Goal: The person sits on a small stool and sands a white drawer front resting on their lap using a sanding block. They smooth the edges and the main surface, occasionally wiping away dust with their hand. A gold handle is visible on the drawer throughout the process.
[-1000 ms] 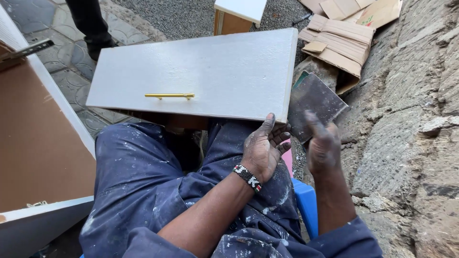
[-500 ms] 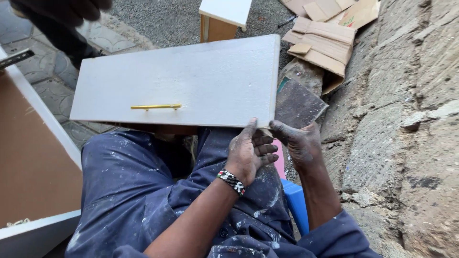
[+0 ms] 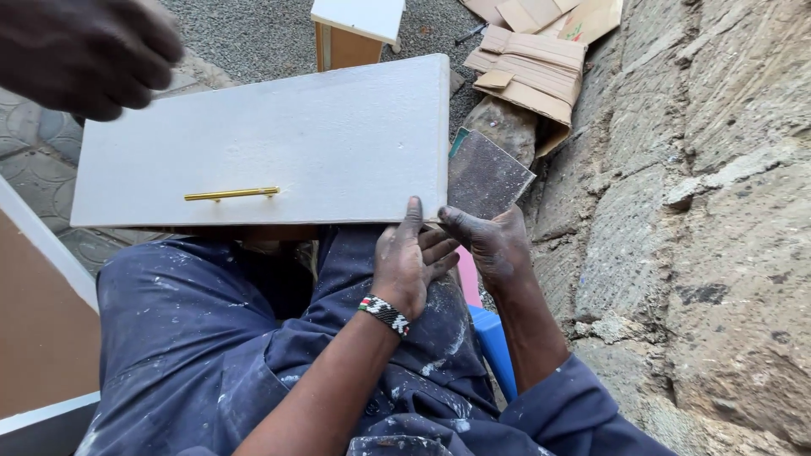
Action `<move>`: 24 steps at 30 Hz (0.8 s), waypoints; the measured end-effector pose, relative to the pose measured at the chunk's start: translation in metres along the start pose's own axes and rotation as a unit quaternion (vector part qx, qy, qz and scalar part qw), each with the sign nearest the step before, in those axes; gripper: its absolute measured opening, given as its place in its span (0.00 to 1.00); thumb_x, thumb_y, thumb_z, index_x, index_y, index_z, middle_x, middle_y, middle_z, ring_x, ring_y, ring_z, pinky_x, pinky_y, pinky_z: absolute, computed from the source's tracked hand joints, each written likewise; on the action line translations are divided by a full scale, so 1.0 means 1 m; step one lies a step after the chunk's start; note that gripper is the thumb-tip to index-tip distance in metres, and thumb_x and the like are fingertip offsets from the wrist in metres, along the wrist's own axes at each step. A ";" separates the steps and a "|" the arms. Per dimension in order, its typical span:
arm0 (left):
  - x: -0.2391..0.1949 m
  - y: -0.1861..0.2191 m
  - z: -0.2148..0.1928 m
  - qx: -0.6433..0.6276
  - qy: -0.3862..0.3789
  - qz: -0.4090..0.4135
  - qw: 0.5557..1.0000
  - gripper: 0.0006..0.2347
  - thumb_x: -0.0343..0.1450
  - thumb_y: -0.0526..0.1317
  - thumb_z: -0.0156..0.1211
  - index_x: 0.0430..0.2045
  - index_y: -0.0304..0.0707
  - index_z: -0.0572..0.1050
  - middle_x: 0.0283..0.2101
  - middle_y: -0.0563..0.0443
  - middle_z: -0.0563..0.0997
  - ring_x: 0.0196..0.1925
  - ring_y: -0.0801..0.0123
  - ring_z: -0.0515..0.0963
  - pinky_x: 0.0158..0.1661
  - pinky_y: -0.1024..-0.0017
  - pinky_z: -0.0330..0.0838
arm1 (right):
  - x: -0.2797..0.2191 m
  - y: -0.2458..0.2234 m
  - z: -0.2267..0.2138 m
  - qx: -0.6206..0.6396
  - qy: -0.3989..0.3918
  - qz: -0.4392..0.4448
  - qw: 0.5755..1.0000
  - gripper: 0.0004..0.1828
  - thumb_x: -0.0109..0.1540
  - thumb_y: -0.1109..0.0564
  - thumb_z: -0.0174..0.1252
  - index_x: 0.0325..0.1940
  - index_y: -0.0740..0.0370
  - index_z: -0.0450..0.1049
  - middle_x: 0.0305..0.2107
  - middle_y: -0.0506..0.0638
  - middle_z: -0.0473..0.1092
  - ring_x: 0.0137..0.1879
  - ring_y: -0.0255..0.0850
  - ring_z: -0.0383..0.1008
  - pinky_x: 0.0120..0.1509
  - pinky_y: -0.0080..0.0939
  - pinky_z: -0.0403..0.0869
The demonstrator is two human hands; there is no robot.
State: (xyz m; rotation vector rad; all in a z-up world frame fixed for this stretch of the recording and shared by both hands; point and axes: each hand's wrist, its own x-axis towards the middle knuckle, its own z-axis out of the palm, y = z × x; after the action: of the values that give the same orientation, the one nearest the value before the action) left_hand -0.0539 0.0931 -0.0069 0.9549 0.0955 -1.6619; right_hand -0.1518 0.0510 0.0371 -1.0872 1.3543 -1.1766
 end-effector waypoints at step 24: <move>0.008 0.014 -0.006 -0.092 -0.074 -0.037 0.992 0.26 0.77 0.70 0.69 0.59 0.56 0.79 0.53 0.51 0.86 0.61 0.51 0.86 0.73 0.45 0.69 | 0.031 -0.017 -0.049 -0.036 -0.134 0.072 0.988 0.08 0.61 0.65 0.75 0.43 0.72 0.86 0.27 0.60 0.76 0.33 0.45 0.83 0.36 0.54 0.85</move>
State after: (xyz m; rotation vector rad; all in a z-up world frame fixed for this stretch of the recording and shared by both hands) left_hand -0.0393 0.0848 -0.0103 0.6951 0.1837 -1.7539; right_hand -0.2034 0.0227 0.0520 -1.1348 1.2502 -0.8483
